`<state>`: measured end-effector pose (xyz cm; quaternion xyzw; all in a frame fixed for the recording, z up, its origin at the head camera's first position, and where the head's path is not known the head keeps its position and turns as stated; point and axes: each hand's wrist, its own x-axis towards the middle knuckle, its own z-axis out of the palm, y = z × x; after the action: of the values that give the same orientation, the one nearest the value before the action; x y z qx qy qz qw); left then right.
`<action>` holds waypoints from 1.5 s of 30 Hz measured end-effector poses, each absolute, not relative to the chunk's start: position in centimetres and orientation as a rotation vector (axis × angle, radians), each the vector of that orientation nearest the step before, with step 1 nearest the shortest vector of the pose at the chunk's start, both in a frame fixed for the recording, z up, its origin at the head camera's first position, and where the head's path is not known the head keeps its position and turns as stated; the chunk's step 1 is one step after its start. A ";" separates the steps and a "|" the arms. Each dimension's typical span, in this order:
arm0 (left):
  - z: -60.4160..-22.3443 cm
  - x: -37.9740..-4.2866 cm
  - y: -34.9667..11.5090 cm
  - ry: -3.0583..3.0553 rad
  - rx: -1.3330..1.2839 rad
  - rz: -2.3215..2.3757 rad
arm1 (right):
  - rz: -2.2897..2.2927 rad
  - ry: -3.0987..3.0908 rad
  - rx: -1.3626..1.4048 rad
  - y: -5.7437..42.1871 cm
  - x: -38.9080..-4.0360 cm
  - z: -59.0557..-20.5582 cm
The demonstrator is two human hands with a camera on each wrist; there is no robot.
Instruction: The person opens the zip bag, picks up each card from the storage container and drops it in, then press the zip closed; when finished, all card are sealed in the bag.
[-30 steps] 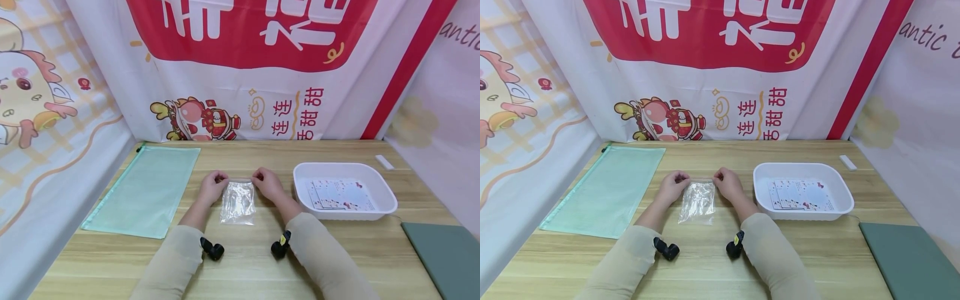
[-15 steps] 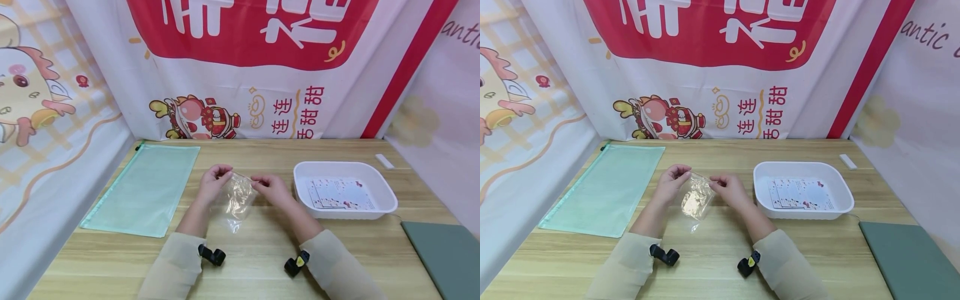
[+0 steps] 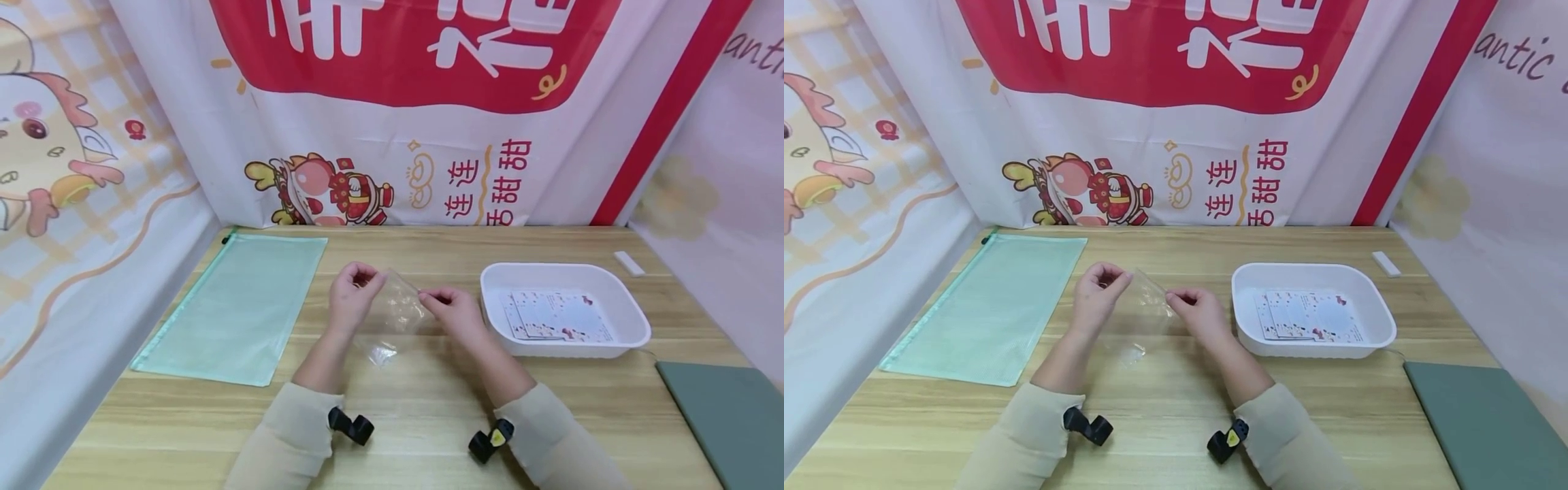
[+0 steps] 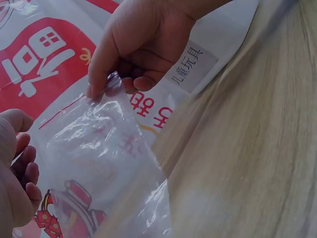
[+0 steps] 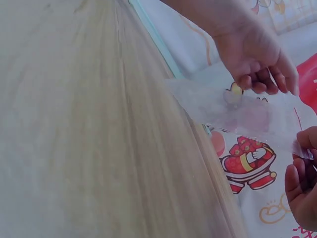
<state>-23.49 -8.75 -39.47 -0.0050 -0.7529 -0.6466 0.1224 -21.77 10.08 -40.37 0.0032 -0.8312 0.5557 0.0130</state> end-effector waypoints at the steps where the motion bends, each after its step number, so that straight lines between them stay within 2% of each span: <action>1: -39.3 -23.3 -8.5 -2.196 -0.026 -1.896 | 1.729 -2.568 0.006 10.0 -21.7 -40.3; 7: -38.5 -22.5 -6.9 -2.173 -0.060 -1.999 | 1.554 -2.402 0.142 9.4 -20.9 -40.3; 17: -38.1 -22.3 -6.1 -2.052 0.070 -2.100 | 1.210 -2.332 0.431 9.2 -20.4 -40.9; 30: -36.8 -21.9 -5.3 -1.975 0.157 -2.166 | 1.178 -2.299 0.451 8.9 -20.1 -40.5; 36: -35.5 -21.5 -5.2 -2.016 0.106 -2.106 | 1.067 -2.183 0.447 8.6 -19.7 -39.7; 45: -35.1 -21.5 -5.4 -1.930 0.056 -2.218 | 1.411 -2.258 0.293 8.6 -19.0 -38.3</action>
<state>-21.46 -5.44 -35.11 0.0190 -0.6530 -0.7505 0.1005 -19.03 8.55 -38.33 0.1064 -0.8205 0.5127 0.2294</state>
